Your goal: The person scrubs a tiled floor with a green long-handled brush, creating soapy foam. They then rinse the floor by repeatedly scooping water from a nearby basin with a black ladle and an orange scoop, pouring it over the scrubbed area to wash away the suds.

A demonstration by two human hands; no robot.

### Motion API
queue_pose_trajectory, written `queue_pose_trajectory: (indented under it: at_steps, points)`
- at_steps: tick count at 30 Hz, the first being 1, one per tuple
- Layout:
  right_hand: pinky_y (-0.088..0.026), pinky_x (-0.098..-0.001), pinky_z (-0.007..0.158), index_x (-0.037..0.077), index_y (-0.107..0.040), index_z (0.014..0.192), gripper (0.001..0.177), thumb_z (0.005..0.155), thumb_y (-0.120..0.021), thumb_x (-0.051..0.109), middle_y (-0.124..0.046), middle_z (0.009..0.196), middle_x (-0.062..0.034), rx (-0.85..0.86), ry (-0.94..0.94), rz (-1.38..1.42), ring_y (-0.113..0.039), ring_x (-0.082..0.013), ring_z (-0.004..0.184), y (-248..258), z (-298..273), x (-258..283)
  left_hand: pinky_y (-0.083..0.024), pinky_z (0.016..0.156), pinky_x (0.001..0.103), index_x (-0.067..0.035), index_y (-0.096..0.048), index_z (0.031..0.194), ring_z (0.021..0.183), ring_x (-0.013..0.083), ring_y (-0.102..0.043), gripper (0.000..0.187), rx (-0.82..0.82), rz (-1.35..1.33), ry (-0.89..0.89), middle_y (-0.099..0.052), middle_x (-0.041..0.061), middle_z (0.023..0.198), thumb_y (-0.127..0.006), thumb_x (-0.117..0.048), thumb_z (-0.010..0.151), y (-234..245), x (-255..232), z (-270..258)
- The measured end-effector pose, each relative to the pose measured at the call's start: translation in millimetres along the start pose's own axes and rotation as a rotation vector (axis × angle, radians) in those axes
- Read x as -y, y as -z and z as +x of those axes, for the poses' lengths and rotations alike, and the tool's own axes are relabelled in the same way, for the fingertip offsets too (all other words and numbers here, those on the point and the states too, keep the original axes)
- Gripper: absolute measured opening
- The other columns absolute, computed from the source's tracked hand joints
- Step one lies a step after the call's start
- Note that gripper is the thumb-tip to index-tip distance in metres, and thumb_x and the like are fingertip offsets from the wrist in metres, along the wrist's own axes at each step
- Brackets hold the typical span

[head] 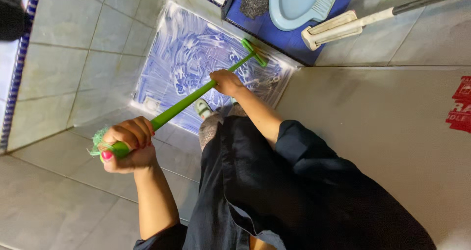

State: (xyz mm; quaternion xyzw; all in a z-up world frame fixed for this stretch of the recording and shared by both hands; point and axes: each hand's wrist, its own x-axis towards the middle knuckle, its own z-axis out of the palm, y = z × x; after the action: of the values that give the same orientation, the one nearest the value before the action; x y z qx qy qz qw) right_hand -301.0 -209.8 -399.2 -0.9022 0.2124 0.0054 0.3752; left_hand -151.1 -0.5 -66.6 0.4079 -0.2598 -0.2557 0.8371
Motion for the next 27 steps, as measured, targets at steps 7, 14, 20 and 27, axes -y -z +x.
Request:
queue_pose_trajectory:
  at_steps: [7,14,20,27]
  points:
    - [-0.053,-0.0510,0.080,0.012,-0.062,0.096,0.015,0.085,-0.071,0.017,-0.066,0.098,-0.0113,0.031,0.036,-0.079,-0.064,-0.0361,0.100,-15.4,-12.6,4.0,-0.030,0.041,0.033,-0.013,-0.036,0.062,0.036,0.0153,-0.031,0.046,-0.048,0.051,-0.057,-0.034,0.002,0.050,-0.053,-0.044,0.091,6.1,-2.1,-31.6]
    - [-0.054,-0.0482,0.082,0.013,-0.064,0.087,0.012,0.078,-0.071,0.018,-0.069,0.096,-0.0071,0.286,0.114,-0.071,-0.065,-0.0326,0.102,-5.8,-23.3,1.7,-0.028,0.048,0.036,-0.012,-0.033,0.056,0.042,0.0190,-0.032,0.046,0.042,0.051,-0.014,-0.036,0.005,0.048,-0.054,-0.042,0.084,-0.6,-20.6,-68.4]
    - [-0.050,-0.0528,0.086,0.017,-0.067,0.084,0.009,0.077,-0.072,0.013,-0.068,0.093,-0.0094,0.505,0.191,-0.235,-0.065,-0.0326,0.098,-13.0,5.9,22.5,-0.030,0.049,0.038,-0.009,-0.038,0.057,0.044,0.0212,-0.035,0.042,-0.064,0.116,-0.096,-0.037,0.006,0.049,-0.053,-0.038,0.081,-0.2,-44.3,-104.7]
    - [-0.054,-0.0480,0.088,0.010,-0.065,0.095,0.008,0.088,-0.069,0.009,-0.068,0.101,-0.0101,0.231,0.354,-0.081,-0.064,-0.0323,0.107,-31.9,85.6,69.6,-0.031,0.043,0.037,-0.010,-0.038,0.056,0.037,0.0194,-0.030,0.041,-0.095,0.195,-0.306,-0.034,0.004,0.046,-0.052,-0.041,0.079,19.8,-66.9,-106.5]
